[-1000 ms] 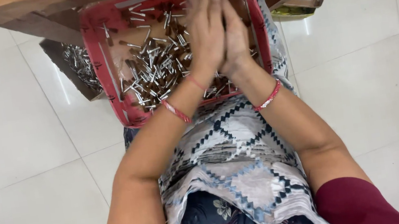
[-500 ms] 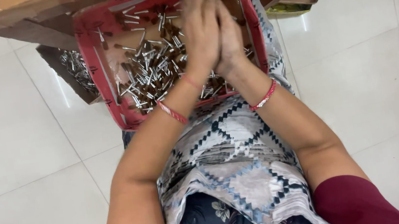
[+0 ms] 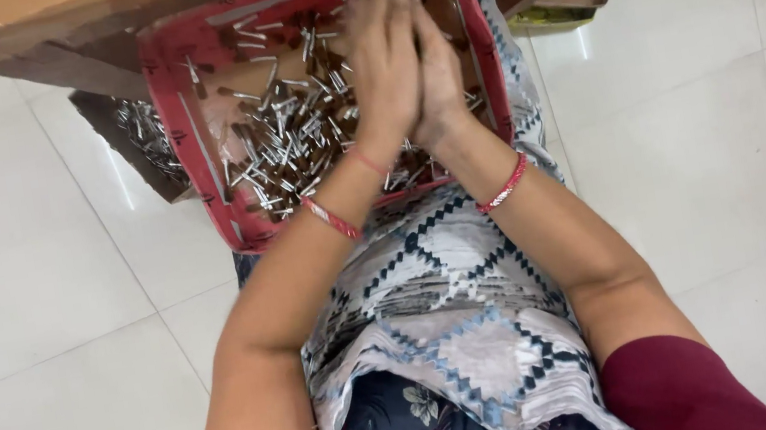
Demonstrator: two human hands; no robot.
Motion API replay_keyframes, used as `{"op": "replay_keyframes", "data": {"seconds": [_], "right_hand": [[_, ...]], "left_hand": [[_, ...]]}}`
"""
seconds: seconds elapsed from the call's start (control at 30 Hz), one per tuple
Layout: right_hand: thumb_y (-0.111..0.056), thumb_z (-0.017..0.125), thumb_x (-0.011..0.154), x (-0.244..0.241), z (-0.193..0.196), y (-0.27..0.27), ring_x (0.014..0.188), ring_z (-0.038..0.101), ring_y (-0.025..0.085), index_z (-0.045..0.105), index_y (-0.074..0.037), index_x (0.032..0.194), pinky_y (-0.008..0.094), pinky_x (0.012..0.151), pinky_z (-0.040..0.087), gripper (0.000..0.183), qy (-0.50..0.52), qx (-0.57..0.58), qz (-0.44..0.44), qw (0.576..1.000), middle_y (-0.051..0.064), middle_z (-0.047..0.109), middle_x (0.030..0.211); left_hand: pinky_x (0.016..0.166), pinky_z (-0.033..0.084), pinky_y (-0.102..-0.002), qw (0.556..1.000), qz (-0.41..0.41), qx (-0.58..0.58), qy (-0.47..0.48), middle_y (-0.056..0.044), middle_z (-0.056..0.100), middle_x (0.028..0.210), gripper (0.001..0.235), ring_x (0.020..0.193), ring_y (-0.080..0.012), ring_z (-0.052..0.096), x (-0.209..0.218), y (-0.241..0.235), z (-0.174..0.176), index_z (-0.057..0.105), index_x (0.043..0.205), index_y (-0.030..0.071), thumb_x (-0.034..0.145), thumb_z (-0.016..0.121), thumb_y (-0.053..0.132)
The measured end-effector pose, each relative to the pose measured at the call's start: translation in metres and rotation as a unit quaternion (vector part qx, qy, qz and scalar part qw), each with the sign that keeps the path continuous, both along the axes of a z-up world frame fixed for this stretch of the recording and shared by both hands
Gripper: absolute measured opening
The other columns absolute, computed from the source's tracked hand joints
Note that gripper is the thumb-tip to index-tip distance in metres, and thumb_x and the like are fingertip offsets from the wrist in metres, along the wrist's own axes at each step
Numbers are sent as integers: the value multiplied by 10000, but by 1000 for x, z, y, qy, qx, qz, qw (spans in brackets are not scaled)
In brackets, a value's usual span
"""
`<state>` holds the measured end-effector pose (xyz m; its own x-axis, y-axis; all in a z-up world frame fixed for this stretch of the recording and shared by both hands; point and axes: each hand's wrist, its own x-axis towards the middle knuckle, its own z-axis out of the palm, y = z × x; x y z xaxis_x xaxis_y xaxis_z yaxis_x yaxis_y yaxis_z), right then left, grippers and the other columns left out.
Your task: The person sorts small, cylindrical metal parts from a red tray on their lap. They gather the parts into a bundle with both hands, then place the bundle onto a wooden table. The person repeats this process, picking up more parts from the tray and arranging them into neat stacks on the table.
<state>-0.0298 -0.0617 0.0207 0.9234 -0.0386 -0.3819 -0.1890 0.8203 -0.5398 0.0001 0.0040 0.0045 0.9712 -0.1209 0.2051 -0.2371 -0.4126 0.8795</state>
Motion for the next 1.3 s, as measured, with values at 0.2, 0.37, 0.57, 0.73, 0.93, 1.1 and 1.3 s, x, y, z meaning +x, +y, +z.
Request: {"op": "replay_keyframes", "data": {"seconds": [0.2,0.37,0.57,0.73,0.93,1.1,1.3], "right_hand": [[-486,455,1030,-7,6,5,1410,497,288,463,-66,1534,425,1189,389,657,87,-95,-39,991,141,524,1536],[-493,422,1075,2,-18,-8,1500,440,249,372,-92,1593,383,1269,326,657,-81,-50,15,995,101,455,1618],[-503,405,1062,3,-18,-6,1500,374,285,290,-102,1624,439,1241,316,700,-31,-80,0,996,112,369,1648],[-500,424,1039,-7,-7,2,1525,360,315,310,-130,1629,446,1244,297,706,30,-128,-14,991,127,355,1671],[-518,403,1071,-2,-37,-10,1587,281,279,182,-225,1664,478,1307,254,697,-160,60,27,985,100,280,1710],[-525,466,1072,0,-34,-17,1559,380,282,292,-217,1610,447,1306,337,644,-215,-18,10,976,82,366,1672],[-516,399,1115,-8,7,1,1571,361,307,319,-100,1661,443,1324,292,691,-95,267,43,958,140,385,1678]], "left_hand": [[1326,363,-400,998,21,-61,18,-104,522,1609,467,1545,-304,462,22,10,-8,534,1558,208,1137,439,387],[1303,111,-525,993,-63,-76,61,-166,397,1674,540,1588,-395,259,-20,6,25,482,1580,162,1100,385,391],[1332,196,-506,995,-49,-71,44,-154,421,1673,544,1574,-356,363,-22,5,43,459,1586,184,1121,357,447],[1316,362,-398,999,1,-42,19,-112,522,1594,522,1535,-302,472,18,12,-17,570,1538,202,1119,412,469],[1370,191,-470,992,-78,-74,60,-88,526,1620,489,1592,-337,410,-6,3,19,560,1542,208,1118,457,431],[1348,130,-505,994,-88,-67,12,-118,421,1678,515,1601,-362,348,-39,1,53,490,1576,139,1134,418,393],[1278,116,-608,992,-63,85,-73,-165,449,1638,522,1559,-398,289,-32,5,61,488,1558,91,1118,416,363]]}}
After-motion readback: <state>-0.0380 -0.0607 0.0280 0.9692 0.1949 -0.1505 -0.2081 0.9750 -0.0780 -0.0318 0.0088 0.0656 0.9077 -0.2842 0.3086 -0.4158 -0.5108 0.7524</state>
